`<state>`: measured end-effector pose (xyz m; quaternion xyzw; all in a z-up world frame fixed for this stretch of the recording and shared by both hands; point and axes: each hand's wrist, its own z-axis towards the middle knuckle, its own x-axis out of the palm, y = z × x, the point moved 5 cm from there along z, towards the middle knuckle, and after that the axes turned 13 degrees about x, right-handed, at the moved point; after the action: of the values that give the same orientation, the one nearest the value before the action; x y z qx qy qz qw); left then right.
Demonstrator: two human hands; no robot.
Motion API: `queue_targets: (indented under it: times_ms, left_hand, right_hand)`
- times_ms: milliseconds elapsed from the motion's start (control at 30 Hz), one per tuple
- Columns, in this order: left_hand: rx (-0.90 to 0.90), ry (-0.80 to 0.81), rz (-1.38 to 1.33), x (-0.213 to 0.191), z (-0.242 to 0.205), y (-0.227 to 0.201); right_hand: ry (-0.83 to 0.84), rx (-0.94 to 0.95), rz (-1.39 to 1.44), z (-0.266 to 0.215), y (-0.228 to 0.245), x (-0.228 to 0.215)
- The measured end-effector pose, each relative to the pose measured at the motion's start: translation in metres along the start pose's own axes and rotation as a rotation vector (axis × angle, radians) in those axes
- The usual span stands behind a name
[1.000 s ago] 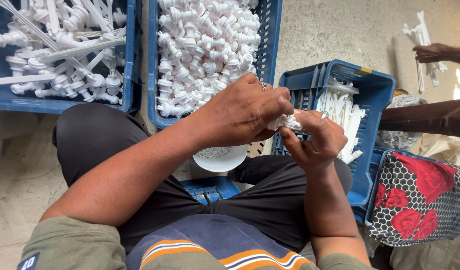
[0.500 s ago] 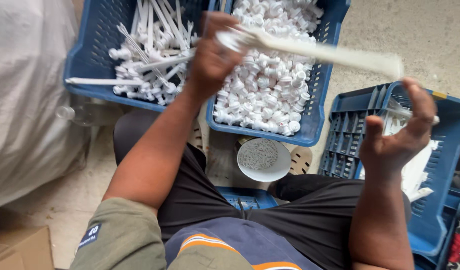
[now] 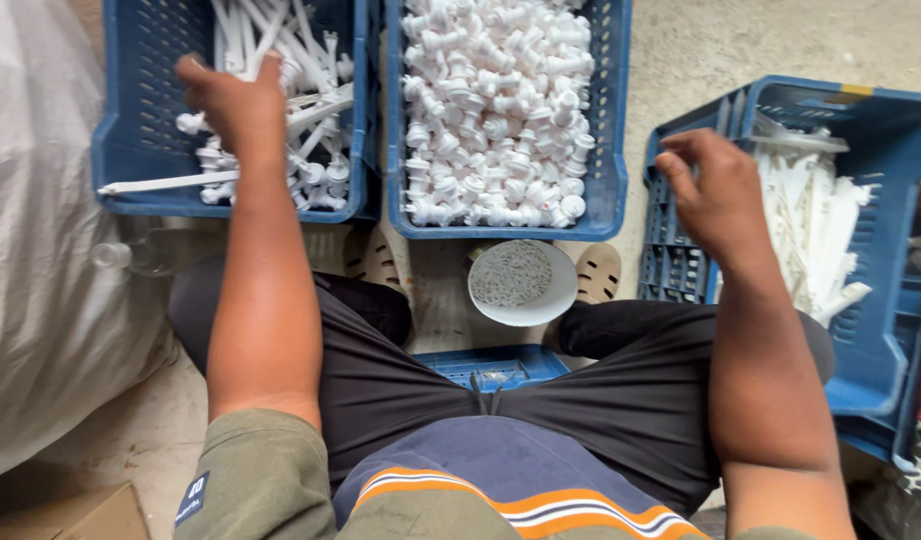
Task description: The person sits on the floor and repeatedly picks a white plastic cap and a white plastic rod from blue crates, then inserts the rod into the cap to assemble them. The assembled units are placed into a separate blue crate.
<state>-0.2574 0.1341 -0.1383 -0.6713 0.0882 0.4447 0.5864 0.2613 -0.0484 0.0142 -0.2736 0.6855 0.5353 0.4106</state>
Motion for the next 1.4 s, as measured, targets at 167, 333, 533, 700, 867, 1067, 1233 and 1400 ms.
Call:
queue_targets:
  times_ms: [167,333,533,700,867,1067,1233,1400]
  left_hand:
    - [0.354,0.560,0.042,0.091,-0.088,-0.069]
    - [0.736,0.631,0.096,0.136,-0.128,-0.100]
    - [0.735,0.866,0.231,0.182,-0.144,-0.081]
    - [0.714,0.904,0.277,0.194,-0.138,-0.068]
    - [0.713,0.928,0.359,0.200,-0.136,-0.066]
    - [0.708,0.900,0.412,0.182,-0.130,-0.074]
    - [0.683,0.843,0.249,0.155,-0.122,-0.093]
    - [0.580,0.761,0.062,0.122,-0.116,-0.124]
  right_hand:
    - [0.220,0.251,0.108,0.007,-0.038,0.027]
    - [0.420,0.182,-0.299,0.049,-0.126,0.030]
    - [0.431,0.702,-0.298,0.046,-0.293,0.003]
    - [0.455,1.005,0.008,0.034,-0.344,0.020]
    - [0.531,0.996,-0.019,0.046,-0.325,0.052]
    - [0.588,0.946,-0.093,0.053,-0.321,0.065]
    - [0.476,0.818,-0.071,0.051,-0.337,0.065]
    - [0.319,0.860,-0.166,0.054,-0.339,0.076]
